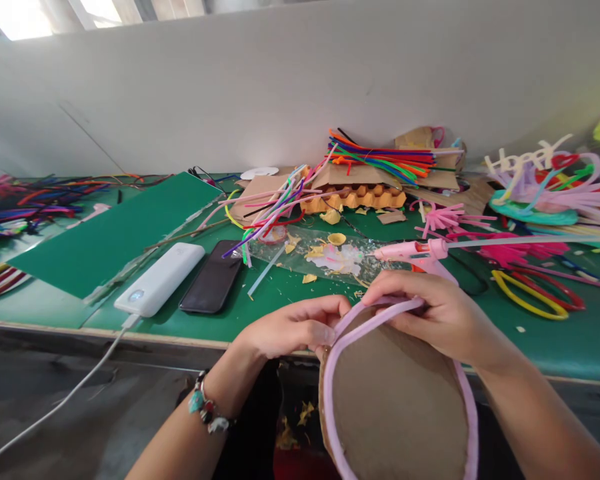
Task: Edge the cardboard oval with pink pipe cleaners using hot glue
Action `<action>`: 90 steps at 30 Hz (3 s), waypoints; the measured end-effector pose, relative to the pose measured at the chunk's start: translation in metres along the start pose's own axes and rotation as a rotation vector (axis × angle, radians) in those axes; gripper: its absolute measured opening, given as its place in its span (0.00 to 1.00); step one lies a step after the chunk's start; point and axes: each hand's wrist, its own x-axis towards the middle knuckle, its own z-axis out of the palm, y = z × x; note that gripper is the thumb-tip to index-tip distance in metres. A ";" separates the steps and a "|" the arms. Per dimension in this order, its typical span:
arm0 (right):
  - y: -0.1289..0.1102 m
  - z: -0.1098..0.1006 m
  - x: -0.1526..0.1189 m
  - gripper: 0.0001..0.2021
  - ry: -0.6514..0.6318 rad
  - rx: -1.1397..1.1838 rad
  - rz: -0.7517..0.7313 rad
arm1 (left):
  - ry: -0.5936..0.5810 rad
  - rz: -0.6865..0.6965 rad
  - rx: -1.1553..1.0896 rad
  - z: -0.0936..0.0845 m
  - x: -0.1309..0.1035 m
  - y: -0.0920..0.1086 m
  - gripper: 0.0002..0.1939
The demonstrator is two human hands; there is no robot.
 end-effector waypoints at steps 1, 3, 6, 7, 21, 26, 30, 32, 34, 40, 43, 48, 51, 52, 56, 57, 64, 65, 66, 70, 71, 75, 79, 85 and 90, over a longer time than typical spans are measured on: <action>0.000 0.000 0.000 0.05 -0.003 -0.003 0.004 | 0.002 -0.002 0.003 0.000 0.000 0.000 0.11; -0.001 0.000 0.000 0.05 -0.007 -0.007 0.009 | 0.008 -0.009 0.015 0.000 0.000 0.001 0.10; -0.002 -0.001 -0.001 0.06 -0.021 0.000 0.003 | 0.023 -0.071 0.065 -0.001 0.000 0.001 0.09; -0.002 -0.001 -0.001 0.06 -0.023 0.004 0.000 | 0.026 -0.099 0.085 -0.001 0.000 0.002 0.09; 0.008 -0.002 0.001 0.04 -0.014 -0.241 -0.061 | 0.012 -0.126 0.182 -0.001 0.009 -0.001 0.03; 0.005 0.002 0.001 0.05 0.026 -0.437 -0.150 | 0.141 -0.102 0.152 -0.001 0.012 -0.002 0.03; 0.002 0.004 0.002 0.05 0.033 -0.512 -0.220 | 0.170 -0.074 0.130 -0.002 0.013 -0.001 0.03; 0.002 0.005 0.003 0.05 0.023 -0.507 -0.223 | 0.176 -0.072 0.133 -0.002 0.013 -0.001 0.04; 0.002 0.006 0.003 0.05 0.008 -0.489 -0.219 | 0.192 -0.072 0.143 -0.003 0.013 0.000 0.04; 0.001 0.011 0.003 0.05 0.039 -0.482 -0.262 | 0.204 -0.077 0.144 -0.006 0.015 0.003 0.04; 0.000 0.015 0.004 0.06 0.115 -0.531 -0.268 | 0.202 -0.087 0.129 -0.007 0.016 0.001 0.04; 0.001 0.017 0.005 0.05 0.074 -0.578 -0.279 | 0.202 -0.096 0.118 -0.008 0.016 -0.001 0.03; 0.001 0.017 0.004 0.05 0.018 -0.545 -0.264 | 0.194 -0.088 0.112 -0.008 0.015 -0.001 0.03; 0.001 0.018 0.003 0.05 0.014 -0.534 -0.264 | 0.186 -0.089 0.111 -0.009 0.015 -0.001 0.03; -0.001 0.020 0.004 0.04 0.040 -0.541 -0.269 | 0.177 -0.109 0.098 -0.009 0.015 -0.001 0.03; -0.001 0.020 0.004 0.04 0.043 -0.549 -0.268 | 0.186 -0.110 0.088 -0.009 0.015 -0.001 0.03; 0.001 0.023 0.007 0.03 0.013 -0.486 -0.244 | 0.189 -0.088 0.040 -0.010 0.016 -0.002 0.04; 0.000 0.023 0.007 0.04 0.006 -0.478 -0.241 | 0.181 -0.090 0.043 -0.010 0.016 -0.003 0.04; 0.000 0.023 0.006 0.04 -0.001 -0.471 -0.238 | 0.172 -0.095 0.045 -0.010 0.016 -0.003 0.05; -0.001 0.024 0.007 0.04 0.007 -0.453 -0.236 | 0.172 -0.117 0.032 -0.011 0.016 -0.003 0.07; -0.001 0.024 0.007 0.04 0.017 -0.451 -0.236 | 0.178 -0.117 0.026 -0.012 0.016 -0.003 0.08; -0.001 0.025 0.008 0.04 0.043 -0.458 -0.222 | 0.181 -0.122 -0.005 -0.011 0.016 -0.003 0.08; -0.003 0.024 0.006 0.05 0.060 -0.432 -0.182 | 0.209 -0.114 -0.032 -0.010 0.016 -0.004 0.09; -0.003 0.023 0.006 0.05 0.161 -0.461 -0.181 | 0.202 -0.032 0.154 -0.007 0.006 0.008 0.12; 0.003 0.023 0.009 0.06 0.298 -0.634 -0.227 | 0.324 0.132 0.601 0.006 -0.002 0.010 0.11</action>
